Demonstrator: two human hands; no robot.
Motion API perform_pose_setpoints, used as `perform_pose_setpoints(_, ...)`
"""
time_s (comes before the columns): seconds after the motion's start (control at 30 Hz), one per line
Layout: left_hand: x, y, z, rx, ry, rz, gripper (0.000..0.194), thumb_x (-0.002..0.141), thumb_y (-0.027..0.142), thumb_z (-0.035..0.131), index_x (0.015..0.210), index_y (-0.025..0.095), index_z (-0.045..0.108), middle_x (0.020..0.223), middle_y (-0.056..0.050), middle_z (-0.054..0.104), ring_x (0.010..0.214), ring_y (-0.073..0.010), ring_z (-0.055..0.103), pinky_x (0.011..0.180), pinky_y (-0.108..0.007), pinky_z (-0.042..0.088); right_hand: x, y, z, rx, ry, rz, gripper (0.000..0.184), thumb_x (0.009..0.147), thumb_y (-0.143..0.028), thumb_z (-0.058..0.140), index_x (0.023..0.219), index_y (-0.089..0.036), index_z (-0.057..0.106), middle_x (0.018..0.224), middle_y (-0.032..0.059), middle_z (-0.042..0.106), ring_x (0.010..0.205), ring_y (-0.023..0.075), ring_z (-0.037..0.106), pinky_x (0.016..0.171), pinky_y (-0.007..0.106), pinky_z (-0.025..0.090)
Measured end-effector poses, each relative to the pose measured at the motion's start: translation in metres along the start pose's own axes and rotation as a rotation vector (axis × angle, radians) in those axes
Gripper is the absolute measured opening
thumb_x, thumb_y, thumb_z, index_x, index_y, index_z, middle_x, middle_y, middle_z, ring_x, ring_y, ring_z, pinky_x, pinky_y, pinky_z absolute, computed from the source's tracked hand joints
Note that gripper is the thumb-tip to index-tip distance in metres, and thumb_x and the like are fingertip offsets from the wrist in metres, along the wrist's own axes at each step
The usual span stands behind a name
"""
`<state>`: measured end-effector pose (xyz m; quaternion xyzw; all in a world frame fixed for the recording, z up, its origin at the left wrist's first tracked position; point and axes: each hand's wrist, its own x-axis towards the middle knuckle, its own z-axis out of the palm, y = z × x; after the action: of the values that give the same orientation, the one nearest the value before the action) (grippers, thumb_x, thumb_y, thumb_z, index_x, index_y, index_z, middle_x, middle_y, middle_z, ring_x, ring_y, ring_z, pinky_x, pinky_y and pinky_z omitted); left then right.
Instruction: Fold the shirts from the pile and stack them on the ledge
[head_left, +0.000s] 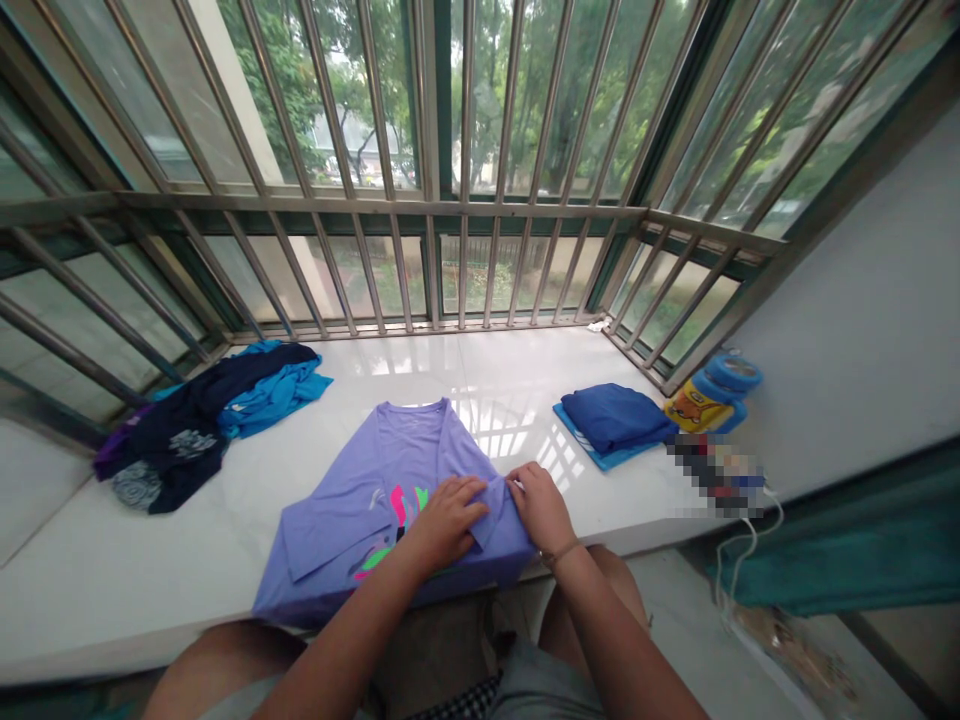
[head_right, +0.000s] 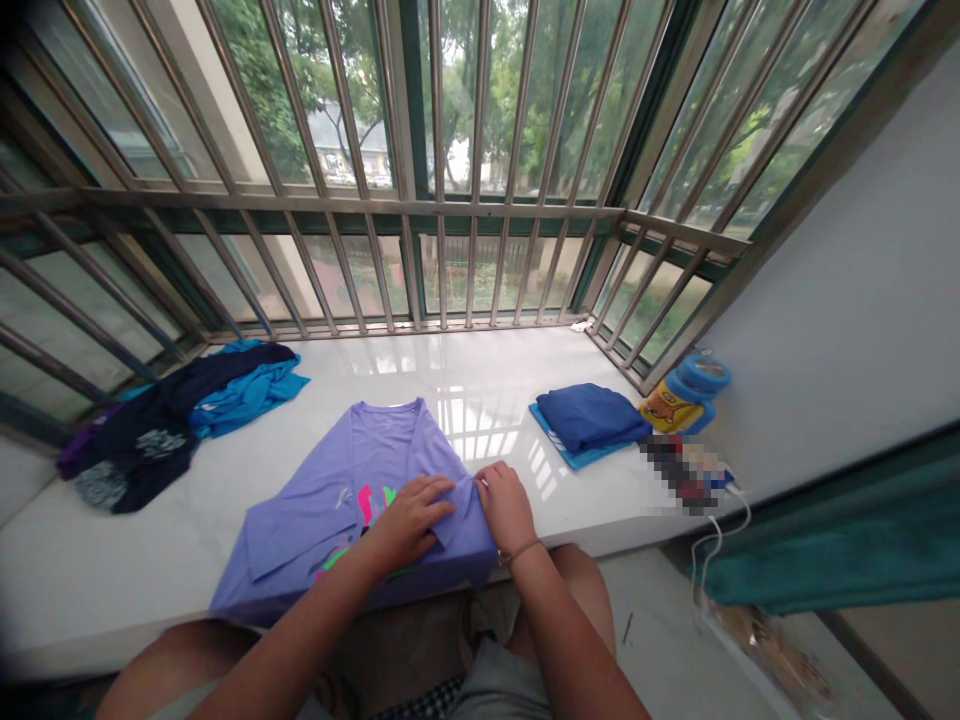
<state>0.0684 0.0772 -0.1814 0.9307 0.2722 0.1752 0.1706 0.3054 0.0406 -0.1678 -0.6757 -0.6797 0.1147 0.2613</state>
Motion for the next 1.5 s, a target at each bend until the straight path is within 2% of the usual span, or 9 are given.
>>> perform_pose_setpoints(0.13,0.011,0.007,-0.001,-0.162,0.146,-0.112,0.018,0.093,0.020,0.068,0.106,0.026,0.079,0.128,-0.010,0.077,0.125,-0.0301,0.067,0.114,-0.051,0.051,-0.002,0.012,-0.004,0.109,0.078,0.061,0.015,0.100,-0.021,0.054,0.099,-0.021,0.069,0.101,0.0088,0.068,0.100,0.0248,0.066,0.096,0.039,0.054)
perform_pose_setpoints(0.23,0.025,0.014,-0.005,-0.321,0.315,-0.332,0.021,0.104,0.032,0.058,0.103,0.025,0.078,0.109,-0.009,0.081,0.107,-0.0265,0.073,0.100,-0.042,0.056,-0.009,0.012,-0.006,0.158,0.060,0.013,0.024,0.096,-0.018,0.055,0.115,-0.020,0.069,0.113,0.0103,0.069,0.109,0.0250,0.065,0.102,0.040,0.054)
perform_pose_setpoints(0.33,0.037,0.018,-0.009,-0.373,0.365,-0.430,0.026,0.106,0.038,0.056,0.101,0.024,0.077,0.103,-0.008,0.081,0.101,-0.0260,0.073,0.095,-0.039,0.056,-0.013,0.006,-0.003,0.132,-0.001,-0.048,0.047,0.091,-0.020,0.066,0.138,-0.020,0.063,0.134,0.0133,0.066,0.129,0.0290,0.060,0.113,0.045,0.049)
perform_pose_setpoints(0.4,0.039,0.020,-0.009,-0.350,0.345,-0.383,0.023,0.106,0.036,0.057,0.103,0.024,0.078,0.104,-0.007,0.081,0.102,-0.0258,0.073,0.096,-0.039,0.055,-0.011,0.002,0.001,0.075,-0.022,-0.031,0.055,0.088,-0.021,0.072,0.142,-0.020,0.063,0.138,0.0142,0.066,0.131,0.0312,0.060,0.114,0.046,0.049)
perform_pose_setpoints(0.63,0.025,0.020,0.009,-0.155,0.146,-0.086,0.023,0.100,0.019,0.060,0.116,0.026,0.076,0.116,-0.008,0.079,0.110,-0.0263,0.071,0.101,-0.042,0.055,0.013,0.019,0.000,-0.019,-0.071,0.046,0.033,0.091,-0.005,0.057,0.109,-0.022,0.079,0.109,0.0081,0.076,0.108,0.0234,0.070,0.103,0.033,0.051)
perform_pose_setpoints(0.93,0.003,0.022,0.030,-0.007,0.060,0.030,0.025,0.099,0.022,0.066,0.124,0.027,0.071,0.124,-0.008,0.075,0.117,-0.0274,0.068,0.104,-0.046,0.054,0.026,0.038,-0.011,-0.075,-0.132,0.065,0.023,0.095,-0.010,0.060,0.106,-0.020,0.078,0.105,0.0070,0.075,0.104,0.0210,0.069,0.098,0.028,0.049)
perform_pose_setpoints(1.17,-0.007,0.022,0.031,-0.042,0.111,-0.016,0.038,0.096,0.021,0.070,0.134,0.025,0.066,0.133,-0.010,0.074,0.125,-0.0294,0.068,0.109,-0.050,0.055,0.016,0.031,-0.023,-0.119,-0.042,0.167,0.024,0.104,-0.017,0.051,0.111,-0.015,0.074,0.108,0.0141,0.074,0.105,0.0250,0.069,0.097,0.032,0.047)
perform_pose_setpoints(1.3,-0.010,0.018,0.029,-0.062,0.164,-0.070,0.021,0.098,0.019,0.067,0.116,0.026,0.073,0.118,-0.008,0.078,0.113,-0.0287,0.072,0.101,-0.048,0.058,-0.013,0.007,-0.030,-0.017,-0.035,0.266,0.023,0.107,-0.033,0.054,0.097,-0.021,0.072,0.093,0.0073,0.076,0.089,0.0223,0.071,0.082,0.030,0.047)
perform_pose_setpoints(1.5,-0.014,0.005,0.022,-0.374,0.343,-0.310,0.014,0.101,0.029,0.062,0.109,0.025,0.073,0.107,-0.006,0.078,0.102,-0.0227,0.074,0.094,-0.039,0.060,-0.051,-0.014,-0.021,0.421,-0.316,0.589,0.046,0.109,-0.055,0.047,0.086,-0.021,0.067,0.079,0.0062,0.075,0.065,0.0189,0.069,0.061,0.028,0.049)
